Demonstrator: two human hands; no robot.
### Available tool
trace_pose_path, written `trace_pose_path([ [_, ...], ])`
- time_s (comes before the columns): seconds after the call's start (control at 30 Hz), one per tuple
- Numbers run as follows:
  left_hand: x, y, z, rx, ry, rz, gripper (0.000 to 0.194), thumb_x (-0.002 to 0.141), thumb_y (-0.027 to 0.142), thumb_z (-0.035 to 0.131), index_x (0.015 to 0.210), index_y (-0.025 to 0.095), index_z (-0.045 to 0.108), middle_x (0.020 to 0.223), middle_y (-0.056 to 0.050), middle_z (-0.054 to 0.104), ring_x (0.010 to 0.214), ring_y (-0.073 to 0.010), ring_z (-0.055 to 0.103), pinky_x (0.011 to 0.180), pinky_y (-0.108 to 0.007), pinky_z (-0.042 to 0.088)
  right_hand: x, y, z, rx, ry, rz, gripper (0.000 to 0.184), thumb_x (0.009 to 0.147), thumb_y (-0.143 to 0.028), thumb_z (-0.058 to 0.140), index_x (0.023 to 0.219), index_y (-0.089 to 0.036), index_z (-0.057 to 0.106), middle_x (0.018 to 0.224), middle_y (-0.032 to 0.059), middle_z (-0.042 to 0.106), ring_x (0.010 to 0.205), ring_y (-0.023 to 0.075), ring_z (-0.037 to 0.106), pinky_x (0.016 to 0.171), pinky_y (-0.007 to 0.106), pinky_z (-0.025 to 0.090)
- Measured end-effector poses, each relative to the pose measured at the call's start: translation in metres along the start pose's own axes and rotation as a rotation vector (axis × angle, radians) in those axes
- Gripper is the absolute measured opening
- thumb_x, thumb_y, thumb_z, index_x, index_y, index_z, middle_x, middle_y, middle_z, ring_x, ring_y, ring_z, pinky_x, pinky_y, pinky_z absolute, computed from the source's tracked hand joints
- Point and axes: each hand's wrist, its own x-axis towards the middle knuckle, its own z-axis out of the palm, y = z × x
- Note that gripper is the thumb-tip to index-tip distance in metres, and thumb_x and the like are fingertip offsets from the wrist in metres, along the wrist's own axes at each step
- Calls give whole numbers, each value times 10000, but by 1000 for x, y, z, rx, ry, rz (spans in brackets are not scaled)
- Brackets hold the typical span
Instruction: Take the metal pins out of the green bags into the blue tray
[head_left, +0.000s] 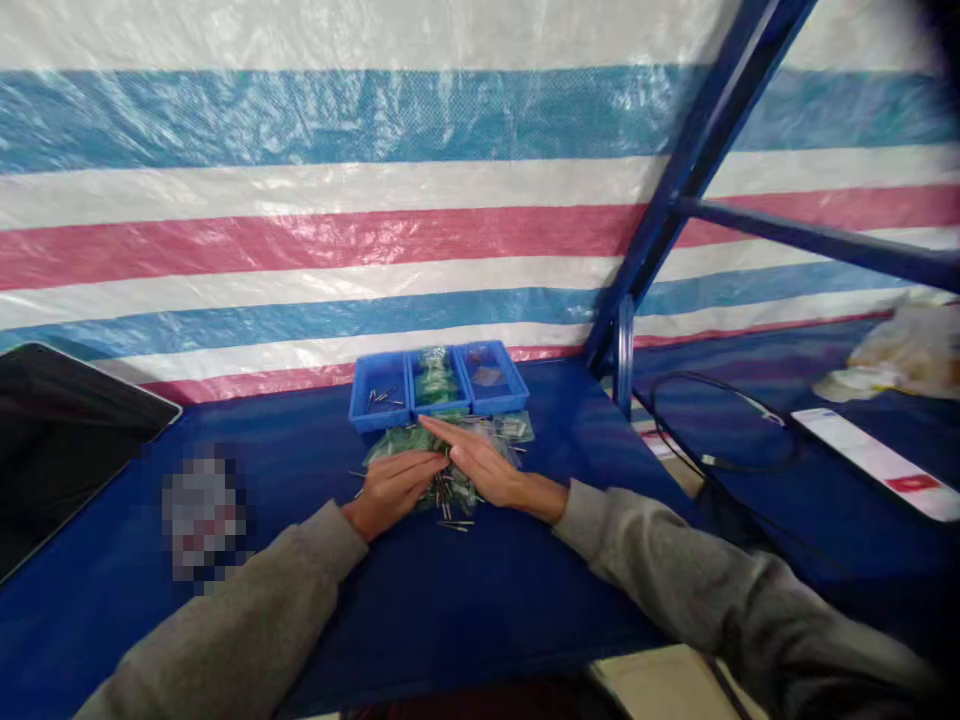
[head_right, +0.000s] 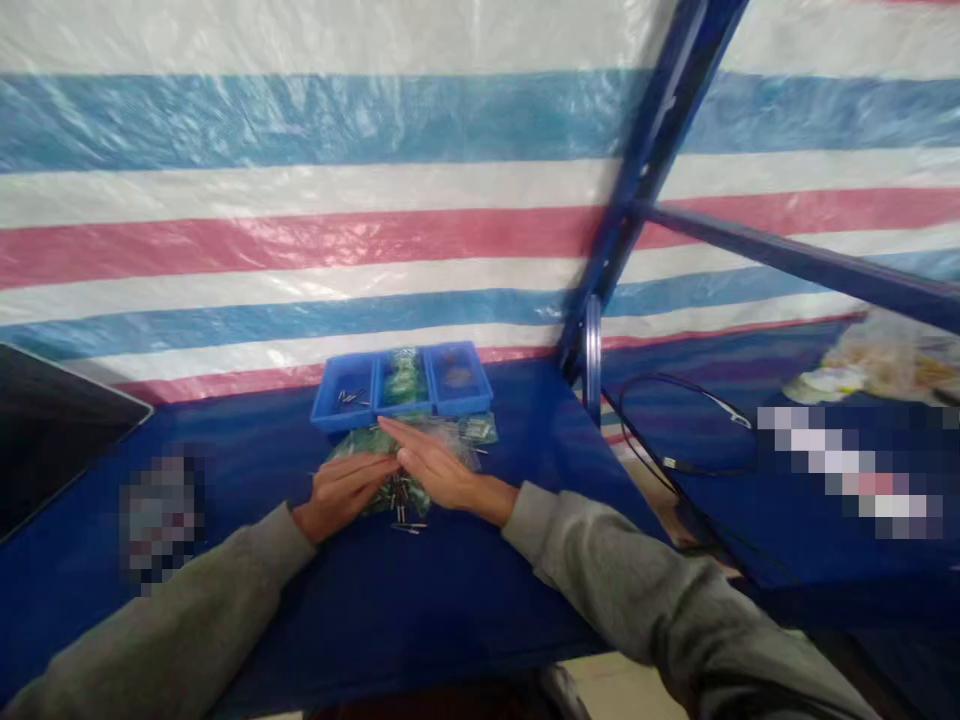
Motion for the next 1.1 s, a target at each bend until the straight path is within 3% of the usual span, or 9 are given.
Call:
trace_pose_path([
  [0.17,5,0,1,36,105,-177,210,813,121,568,986,202,655,930,-37,701,840,-124,659,789,-234,541,3,3,3,-51,112,63,460,955,-390,259,1346,-194,401,1363,71,443,1270,176,387,1082,368,282],
  [0.33,10,4,-2,16,138,-269,154,812,140,578,928,191,666,840,-29,702,774,-125,651,736,-243,537,4,6,6,-121,315,71,278,920,-336,414,986,-190,641,965,67,659,944,174,590,871,314,443],
  [0.47,11,2,-2,-13,124,-302,159,830,165,560,952,185,660,865,-35,694,789,-129,644,748,-255,528,3,3,6,-166,363,76,241,901,-334,458,816,-180,623,781,45,631,762,157,573,737,282,445],
  [0.67,10,-1,0,-41,113,-339,144,824,166,574,938,189,658,855,-24,682,783,-123,628,753,-251,511,2,2,6,-234,314,107,390,931,-320,383,609,-173,546,592,0,530,611,117,513,669,252,399],
  [0.87,9,-2,1,56,99,-470,117,852,212,534,880,177,642,821,-21,665,755,-116,614,745,-232,481,3,6,7,-169,345,121,196,878,-335,501,836,-177,611,759,23,634,698,133,571,689,250,427],
  [1.1,10,0,1,90,95,-466,144,861,249,519,830,174,639,769,-18,656,712,-115,605,713,-233,469,2,4,6,-186,366,75,147,865,-282,521,815,-181,615,737,22,619,690,136,569,677,255,434],
])
